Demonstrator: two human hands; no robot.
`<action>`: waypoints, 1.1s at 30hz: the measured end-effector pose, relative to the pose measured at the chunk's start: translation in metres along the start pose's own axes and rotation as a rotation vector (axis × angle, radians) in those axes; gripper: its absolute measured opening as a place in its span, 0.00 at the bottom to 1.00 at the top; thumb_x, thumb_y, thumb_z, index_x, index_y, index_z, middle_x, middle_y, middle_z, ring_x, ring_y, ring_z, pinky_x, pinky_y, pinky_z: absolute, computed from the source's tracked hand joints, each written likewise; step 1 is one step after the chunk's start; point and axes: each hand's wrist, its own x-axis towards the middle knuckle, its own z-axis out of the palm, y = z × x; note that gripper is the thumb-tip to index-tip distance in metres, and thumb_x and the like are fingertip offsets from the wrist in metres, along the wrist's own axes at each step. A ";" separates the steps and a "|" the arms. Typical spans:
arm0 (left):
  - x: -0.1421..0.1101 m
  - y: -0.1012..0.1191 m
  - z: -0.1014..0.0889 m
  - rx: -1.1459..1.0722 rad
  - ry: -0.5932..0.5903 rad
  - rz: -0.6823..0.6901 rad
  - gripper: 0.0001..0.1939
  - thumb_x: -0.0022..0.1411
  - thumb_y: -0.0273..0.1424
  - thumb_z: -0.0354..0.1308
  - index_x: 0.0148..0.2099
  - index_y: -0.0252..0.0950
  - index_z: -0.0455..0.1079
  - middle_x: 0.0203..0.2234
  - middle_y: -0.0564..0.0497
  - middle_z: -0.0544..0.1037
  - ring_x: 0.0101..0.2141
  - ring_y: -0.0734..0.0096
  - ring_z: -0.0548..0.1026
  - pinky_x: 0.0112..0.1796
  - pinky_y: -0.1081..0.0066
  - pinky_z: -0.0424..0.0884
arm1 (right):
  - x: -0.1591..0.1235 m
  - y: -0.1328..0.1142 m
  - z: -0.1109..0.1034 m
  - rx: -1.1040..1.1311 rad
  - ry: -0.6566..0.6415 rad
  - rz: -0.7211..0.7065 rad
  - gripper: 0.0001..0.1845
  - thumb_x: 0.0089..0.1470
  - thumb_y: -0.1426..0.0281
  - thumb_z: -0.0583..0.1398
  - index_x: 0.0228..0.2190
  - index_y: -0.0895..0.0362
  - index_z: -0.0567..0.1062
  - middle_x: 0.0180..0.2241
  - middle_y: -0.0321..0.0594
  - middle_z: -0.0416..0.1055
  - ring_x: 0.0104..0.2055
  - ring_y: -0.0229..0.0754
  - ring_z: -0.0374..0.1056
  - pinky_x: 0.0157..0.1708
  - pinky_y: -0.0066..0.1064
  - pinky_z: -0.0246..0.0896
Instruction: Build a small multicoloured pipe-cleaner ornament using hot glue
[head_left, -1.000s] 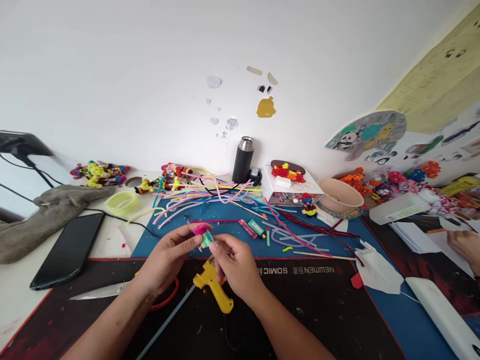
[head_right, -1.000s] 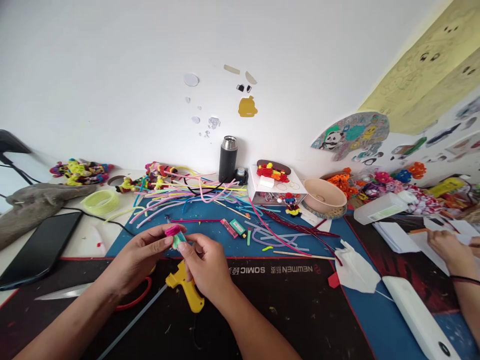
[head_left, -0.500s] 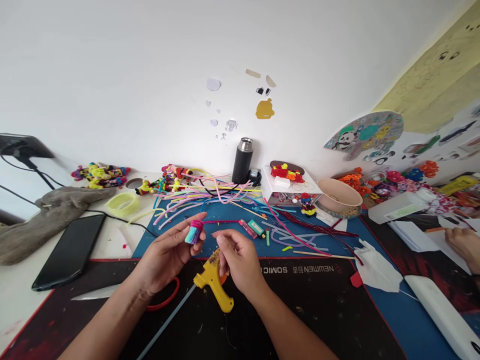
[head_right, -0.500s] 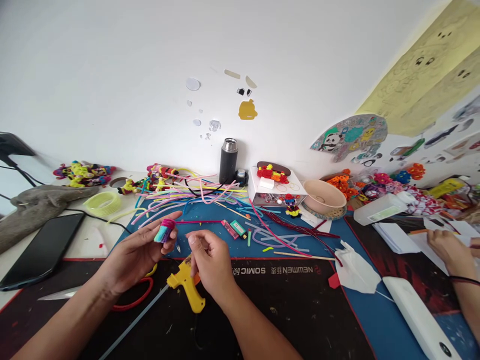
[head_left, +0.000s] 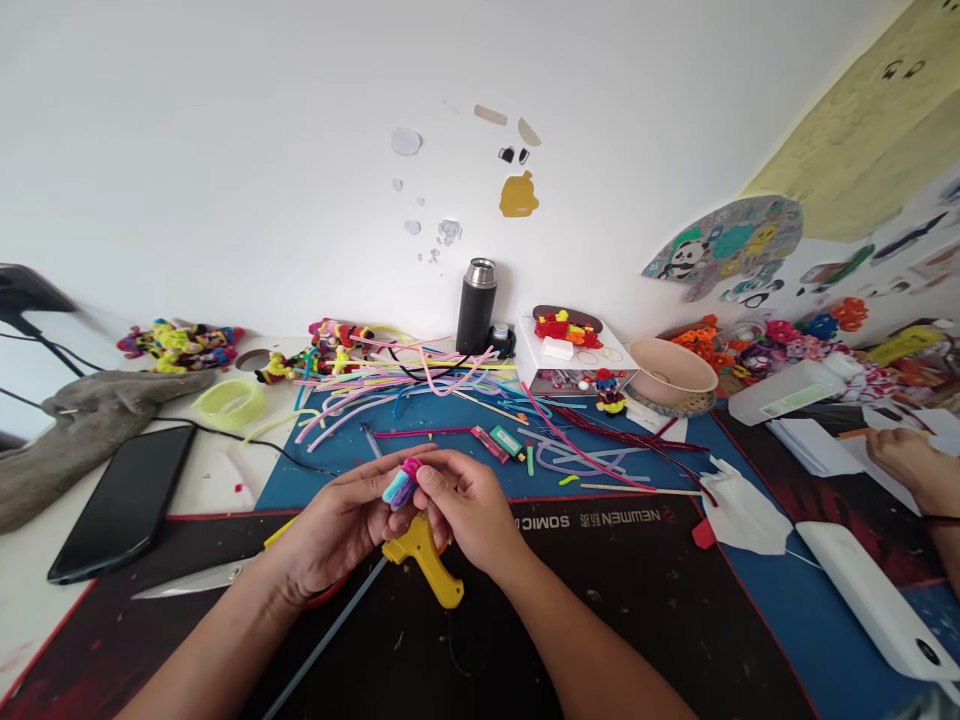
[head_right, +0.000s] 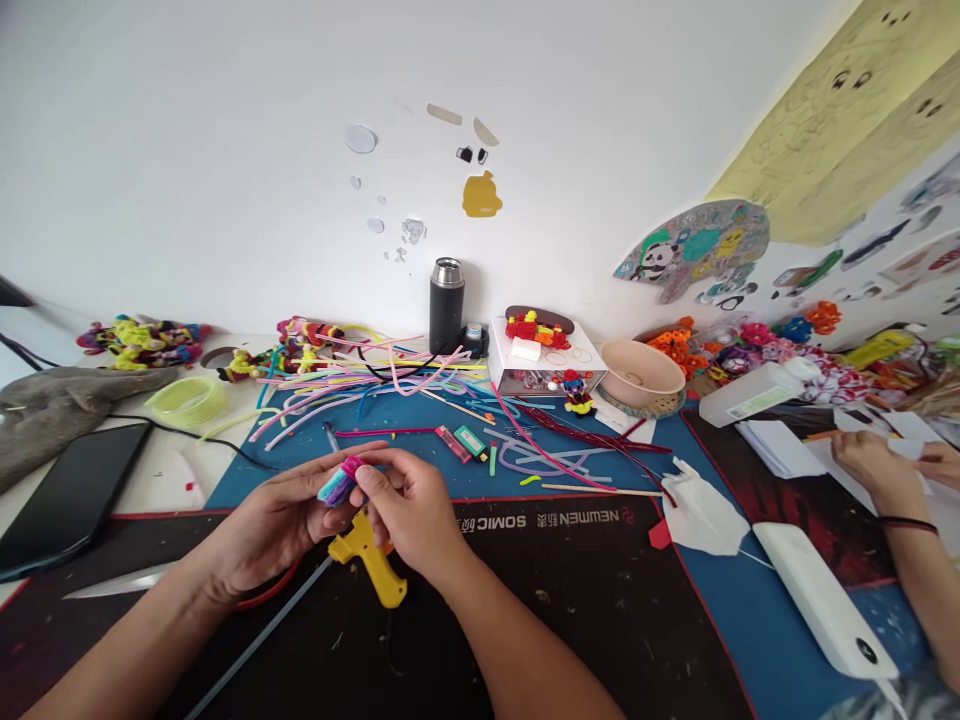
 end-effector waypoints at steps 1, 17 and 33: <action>0.001 -0.001 0.000 0.002 -0.004 -0.011 0.19 0.56 0.31 0.79 0.51 0.34 0.87 0.30 0.46 0.82 0.24 0.74 0.73 0.27 0.75 0.72 | 0.000 0.000 0.000 0.002 0.000 0.001 0.27 0.60 0.45 0.69 0.45 0.56 0.80 0.28 0.32 0.75 0.16 0.31 0.61 0.14 0.25 0.56; -0.006 0.008 -0.001 0.503 -0.055 0.172 0.23 0.62 0.40 0.78 0.56 0.40 0.81 0.44 0.43 0.87 0.36 0.62 0.82 0.42 0.65 0.78 | 0.005 0.005 -0.008 -0.008 0.072 0.044 0.30 0.54 0.42 0.72 0.39 0.55 0.76 0.21 0.26 0.70 0.15 0.32 0.62 0.15 0.25 0.54; -0.002 0.001 0.002 0.525 -0.035 0.202 0.24 0.62 0.41 0.79 0.53 0.37 0.75 0.32 0.49 0.86 0.31 0.65 0.82 0.36 0.69 0.77 | 0.004 0.001 -0.005 0.005 0.053 0.050 0.32 0.52 0.40 0.72 0.38 0.55 0.74 0.19 0.24 0.68 0.14 0.33 0.61 0.14 0.25 0.52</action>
